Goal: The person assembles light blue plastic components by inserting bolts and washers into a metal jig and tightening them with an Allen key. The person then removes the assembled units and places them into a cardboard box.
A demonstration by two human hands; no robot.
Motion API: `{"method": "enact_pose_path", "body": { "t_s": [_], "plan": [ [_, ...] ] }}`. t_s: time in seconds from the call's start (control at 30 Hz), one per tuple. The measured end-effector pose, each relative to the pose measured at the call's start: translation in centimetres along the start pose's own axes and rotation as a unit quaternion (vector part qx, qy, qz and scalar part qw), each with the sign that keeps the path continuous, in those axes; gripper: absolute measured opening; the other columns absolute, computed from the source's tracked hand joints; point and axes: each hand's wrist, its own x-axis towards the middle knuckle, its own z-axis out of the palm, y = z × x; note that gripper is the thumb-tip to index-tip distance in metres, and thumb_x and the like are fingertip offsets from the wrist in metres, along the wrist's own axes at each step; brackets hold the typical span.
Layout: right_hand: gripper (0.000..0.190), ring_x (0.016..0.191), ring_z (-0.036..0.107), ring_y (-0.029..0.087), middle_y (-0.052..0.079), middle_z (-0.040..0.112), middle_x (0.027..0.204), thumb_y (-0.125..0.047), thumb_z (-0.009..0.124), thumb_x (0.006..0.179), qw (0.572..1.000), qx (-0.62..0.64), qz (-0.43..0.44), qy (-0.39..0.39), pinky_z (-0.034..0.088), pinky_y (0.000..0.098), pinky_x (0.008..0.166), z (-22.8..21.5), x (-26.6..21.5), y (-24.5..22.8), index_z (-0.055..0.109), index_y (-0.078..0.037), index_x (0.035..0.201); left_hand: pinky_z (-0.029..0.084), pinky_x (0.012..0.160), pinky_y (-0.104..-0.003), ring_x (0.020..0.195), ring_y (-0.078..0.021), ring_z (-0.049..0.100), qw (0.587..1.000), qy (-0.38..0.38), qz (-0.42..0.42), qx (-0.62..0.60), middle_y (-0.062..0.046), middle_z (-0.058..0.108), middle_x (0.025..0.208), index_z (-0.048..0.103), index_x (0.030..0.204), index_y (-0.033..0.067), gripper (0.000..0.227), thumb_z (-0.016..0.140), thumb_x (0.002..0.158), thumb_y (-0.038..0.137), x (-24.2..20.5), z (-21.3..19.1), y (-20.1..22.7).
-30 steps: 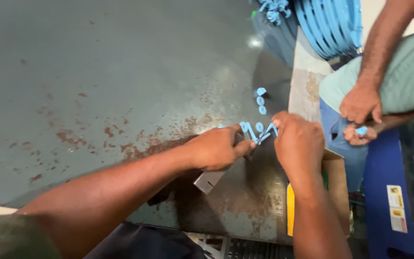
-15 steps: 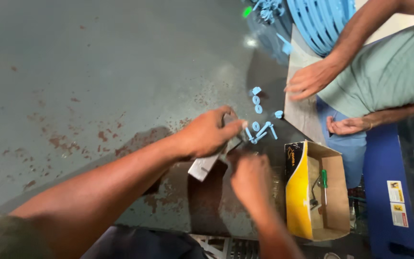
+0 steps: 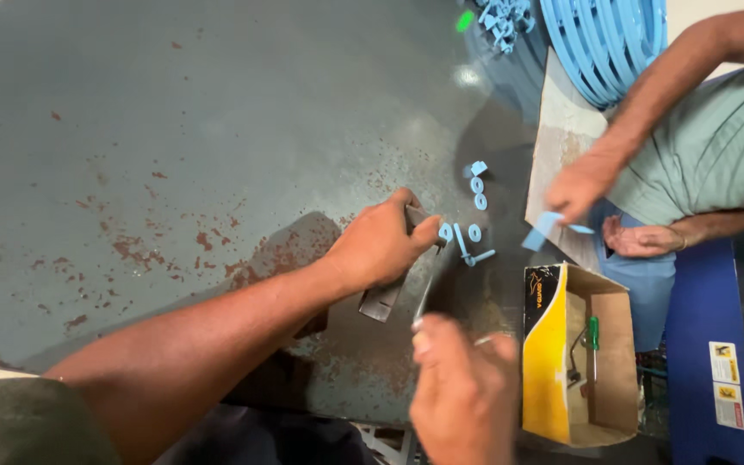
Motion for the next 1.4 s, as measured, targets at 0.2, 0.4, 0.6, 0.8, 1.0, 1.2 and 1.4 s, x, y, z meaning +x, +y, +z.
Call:
{"method": "enact_pose_path", "body": {
  "t_s": [0.2,0.4,0.6,0.8,1.0,1.2,1.4],
  "plan": [
    [0.010,0.084,0.070,0.040,0.022,0.072,0.084,-0.008,0.066,0.078,0.941,-0.163,0.117,-0.271,0.055,0.0502,0.082,5.1,2.5,8.0,0.075,-0.004,0.081,0.058,0.069,-0.040,0.070,-0.0275,0.074,0.992,-0.109,0.059,-0.038,-0.017,0.074,0.074,0.052,0.127,-0.0001,0.064,0.064,0.086,0.047,0.0,0.1,0.6],
    [0.013,0.075,0.068,0.041,0.018,0.070,0.076,-0.017,0.066,0.095,0.969,-0.201,0.127,-0.067,0.051,0.0529,0.069,-0.3,9.9,9.3,0.079,-0.015,0.095,0.056,0.088,-0.042,0.095,-0.0329,0.074,0.981,-0.178,0.069,0.035,-0.019,0.076,0.095,0.065,0.114,-0.0017,0.054,0.062,0.090,0.047,-1.0,1.4,-0.5],
    [0.010,0.066,0.068,0.029,0.002,0.074,0.080,-0.011,0.059,0.096,0.996,-0.052,0.045,0.049,0.052,0.0445,0.065,-1.5,1.0,0.3,0.068,-0.012,0.100,0.053,0.090,-0.047,0.103,-0.0396,0.069,0.997,-0.038,-0.034,0.060,-0.023,0.073,0.103,0.063,0.116,0.0036,0.054,0.062,0.090,0.051,-0.7,0.8,0.0],
    [0.007,0.072,0.069,0.041,0.017,0.072,0.075,-0.015,0.069,0.085,0.973,-0.133,0.130,-0.139,0.053,0.0506,0.065,4.6,-0.4,4.2,0.074,-0.011,0.082,0.060,0.072,-0.048,0.078,-0.0385,0.075,0.979,-0.142,-0.030,-0.143,-0.023,0.074,0.085,0.064,0.111,-0.0016,0.052,0.060,0.088,0.045,-0.1,-0.1,0.5],
    [0.011,0.077,0.070,0.039,0.019,0.072,0.084,-0.010,0.069,0.094,0.985,-0.157,0.071,0.032,0.052,0.0517,0.068,-0.2,7.5,9.9,0.079,-0.011,0.095,0.058,0.082,-0.039,0.085,-0.0292,0.077,0.972,-0.222,0.059,0.049,-0.020,0.078,0.091,0.066,0.111,-0.0012,0.053,0.060,0.089,0.046,-0.6,1.1,-0.4],
    [0.012,0.072,0.067,0.027,0.008,0.075,0.088,-0.011,0.071,0.090,0.993,-0.029,-0.013,0.112,0.051,0.0377,0.069,-0.7,-1.9,0.1,0.076,-0.005,0.100,0.055,0.081,-0.043,0.084,-0.0324,0.071,0.998,-0.063,-0.012,0.022,-0.020,0.073,0.091,0.067,0.108,0.0007,0.052,0.063,0.089,0.049,-0.7,0.5,0.1],
    [0.008,0.082,0.068,0.041,0.023,0.071,0.084,-0.010,0.070,0.086,0.962,-0.194,0.153,-0.115,0.054,0.0491,0.073,4.0,1.4,7.0,0.078,-0.010,0.089,0.059,0.069,-0.044,0.068,-0.0302,0.075,0.981,-0.172,0.029,-0.080,-0.021,0.075,0.077,0.067,0.104,-0.0016,0.047,0.059,0.089,0.043,-0.8,0.1,0.8]
  ]
}}
